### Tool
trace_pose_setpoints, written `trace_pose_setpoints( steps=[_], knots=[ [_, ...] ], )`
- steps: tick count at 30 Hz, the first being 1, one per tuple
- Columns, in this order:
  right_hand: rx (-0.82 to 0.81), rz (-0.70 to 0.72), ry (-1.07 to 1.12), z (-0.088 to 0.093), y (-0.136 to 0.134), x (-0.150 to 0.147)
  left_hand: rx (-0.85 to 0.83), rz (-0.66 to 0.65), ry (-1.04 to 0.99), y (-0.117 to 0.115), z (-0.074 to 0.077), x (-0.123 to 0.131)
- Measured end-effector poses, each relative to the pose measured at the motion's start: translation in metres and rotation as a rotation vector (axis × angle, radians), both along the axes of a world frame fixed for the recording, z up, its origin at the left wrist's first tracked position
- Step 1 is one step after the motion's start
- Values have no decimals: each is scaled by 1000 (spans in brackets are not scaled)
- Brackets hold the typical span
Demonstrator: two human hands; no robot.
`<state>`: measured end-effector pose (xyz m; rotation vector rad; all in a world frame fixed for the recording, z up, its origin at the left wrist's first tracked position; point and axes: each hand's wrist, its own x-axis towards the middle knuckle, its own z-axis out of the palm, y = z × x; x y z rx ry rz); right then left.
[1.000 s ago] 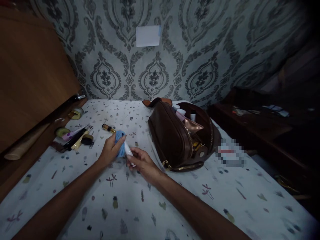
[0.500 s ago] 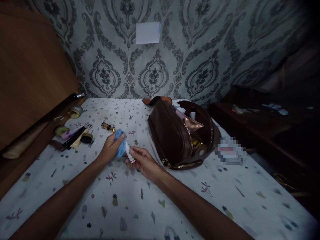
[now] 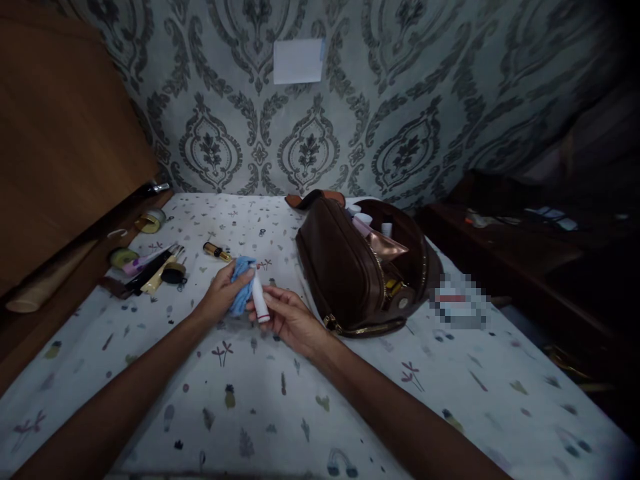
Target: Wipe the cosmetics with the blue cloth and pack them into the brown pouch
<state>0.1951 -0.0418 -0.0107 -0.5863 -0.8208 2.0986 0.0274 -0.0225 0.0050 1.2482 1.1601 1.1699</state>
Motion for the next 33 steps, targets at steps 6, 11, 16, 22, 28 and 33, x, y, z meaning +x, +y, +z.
trace_pose_setpoints(
  steps=[6, 11, 16, 22, 28, 33],
  knots=[
    [23, 2, -89, 1, -3, -2, -3, 69, 15, 1, -2, 2],
    [60, -54, -130, 2, -4, -3, 2, 39, 44, -4, 4, 8],
    [113, -159, -166, -1, -3, -3, 48, -187, 192, -10, 9, 10],
    [164, -385, -146, -1, 4, -1, 40, -458, 272, -9, 15, -1],
    [238, -428, -207, -1, 5, -1, -31, -495, 258, -2, 13, -11],
    [325, -514, -295, 4, 2, -1, 25, -543, 343, 1, 20, -15]
  ],
)
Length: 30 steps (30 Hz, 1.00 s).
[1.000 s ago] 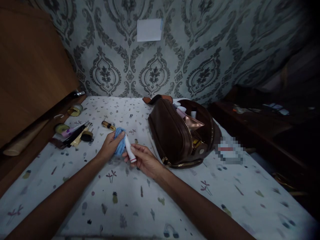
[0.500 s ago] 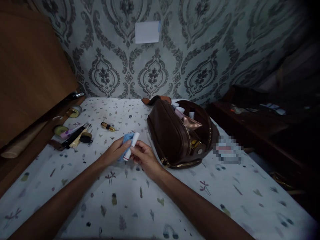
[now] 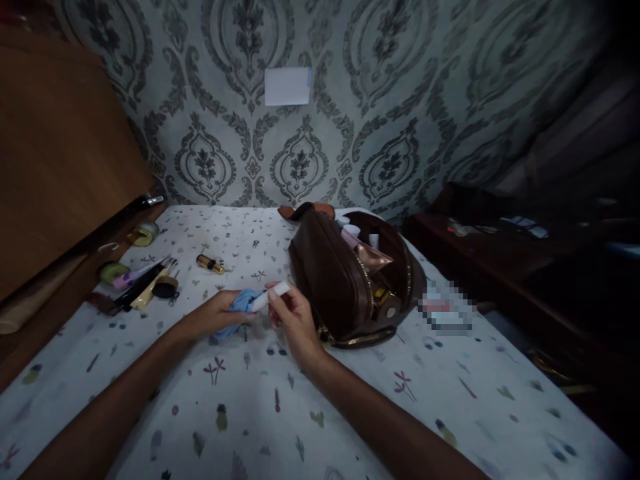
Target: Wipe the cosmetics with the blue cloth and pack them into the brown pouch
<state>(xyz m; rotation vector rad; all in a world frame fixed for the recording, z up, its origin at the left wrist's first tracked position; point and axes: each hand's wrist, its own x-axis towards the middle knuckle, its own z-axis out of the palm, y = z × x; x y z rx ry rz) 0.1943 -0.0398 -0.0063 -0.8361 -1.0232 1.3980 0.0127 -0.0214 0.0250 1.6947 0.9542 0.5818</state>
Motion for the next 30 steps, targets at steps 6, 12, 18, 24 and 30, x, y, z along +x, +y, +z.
trace_pose_setpoints(
  steps=[6, 12, 18, 24, 30],
  knots=[
    [109, -82, -102, 13, -7, 2, -115, 229, -24, -4, -17, -1],
    [164, -66, -70, 24, -11, 6, -367, 561, -355, -13, -11, 21],
    [438, -89, -314, 33, -24, 20, -455, 623, -691, -19, 14, 32],
    [785, -101, -584, 60, -37, 53, -555, 657, -765, -22, 36, 54],
    [711, -204, -666, 91, -40, 84, -403, 598, -679, -17, 53, 87]
  ],
)
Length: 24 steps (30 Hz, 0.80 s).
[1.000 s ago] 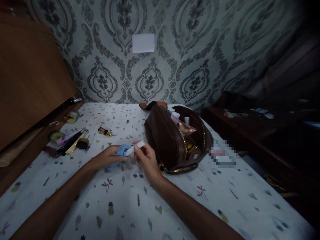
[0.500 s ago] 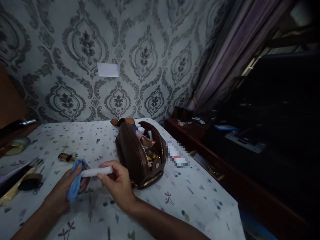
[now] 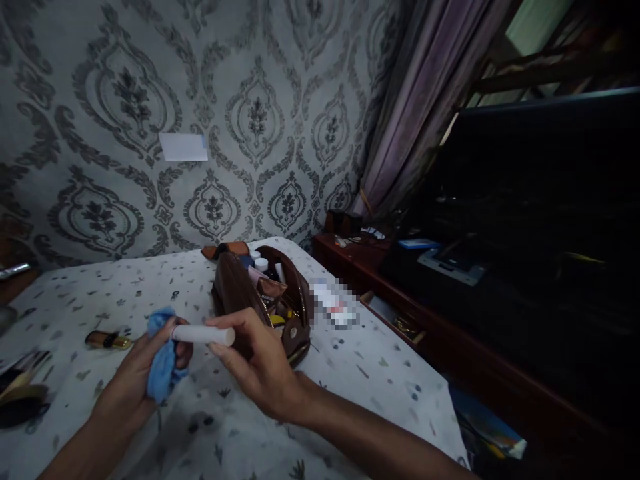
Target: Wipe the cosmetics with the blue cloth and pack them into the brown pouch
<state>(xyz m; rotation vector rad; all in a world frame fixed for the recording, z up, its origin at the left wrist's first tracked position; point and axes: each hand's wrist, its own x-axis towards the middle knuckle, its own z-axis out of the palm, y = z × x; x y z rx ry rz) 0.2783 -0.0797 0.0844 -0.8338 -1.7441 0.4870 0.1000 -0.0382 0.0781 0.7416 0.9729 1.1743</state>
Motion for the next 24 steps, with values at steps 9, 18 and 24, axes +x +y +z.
trace_pose_setpoints(
  steps=[9, 18, 24],
  knots=[
    [105, -319, 189, 45, 11, 63, 854, -94, 805, 27, 20, 44],
    [158, -545, -192, 58, 61, 120, 1264, -440, 1441, 45, 44, 91],
    [78, -546, -595, 55, 72, 123, 1267, -457, 1395, 45, 43, 81]
  ],
)
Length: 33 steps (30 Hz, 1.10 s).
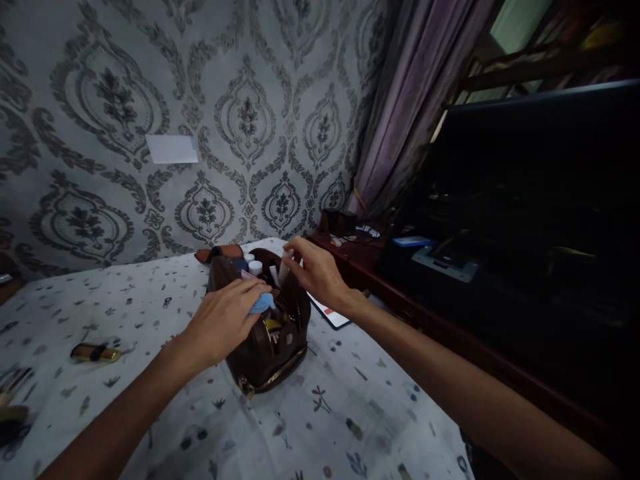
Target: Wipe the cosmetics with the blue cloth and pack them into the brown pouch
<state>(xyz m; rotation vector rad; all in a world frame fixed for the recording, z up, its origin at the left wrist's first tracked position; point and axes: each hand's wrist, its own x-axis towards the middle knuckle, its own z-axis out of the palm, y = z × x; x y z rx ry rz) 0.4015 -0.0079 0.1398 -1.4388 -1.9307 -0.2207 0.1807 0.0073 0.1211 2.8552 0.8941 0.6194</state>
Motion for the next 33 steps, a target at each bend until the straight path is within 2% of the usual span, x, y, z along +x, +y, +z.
trace_pose_setpoints(
  steps=[4, 7, 16, 25, 33],
  knots=[
    [-173, -80, -296, 7, 1, -8, -33, -3, -64, -2, -5, -6],
    [-278, -115, -431, 12, 4, -12, -77, 7, -110, -3, -8, -9],
    [-404, -120, -454, 13, 21, -8, -70, -2, -161, -3, -13, -14],
    [-387, -162, -536, 6, 18, -10, -82, -3, -177, -4, -14, -12],
    [-224, -188, -219, -9, 19, 1, -80, -5, -165, -3, -12, -10]
  ],
)
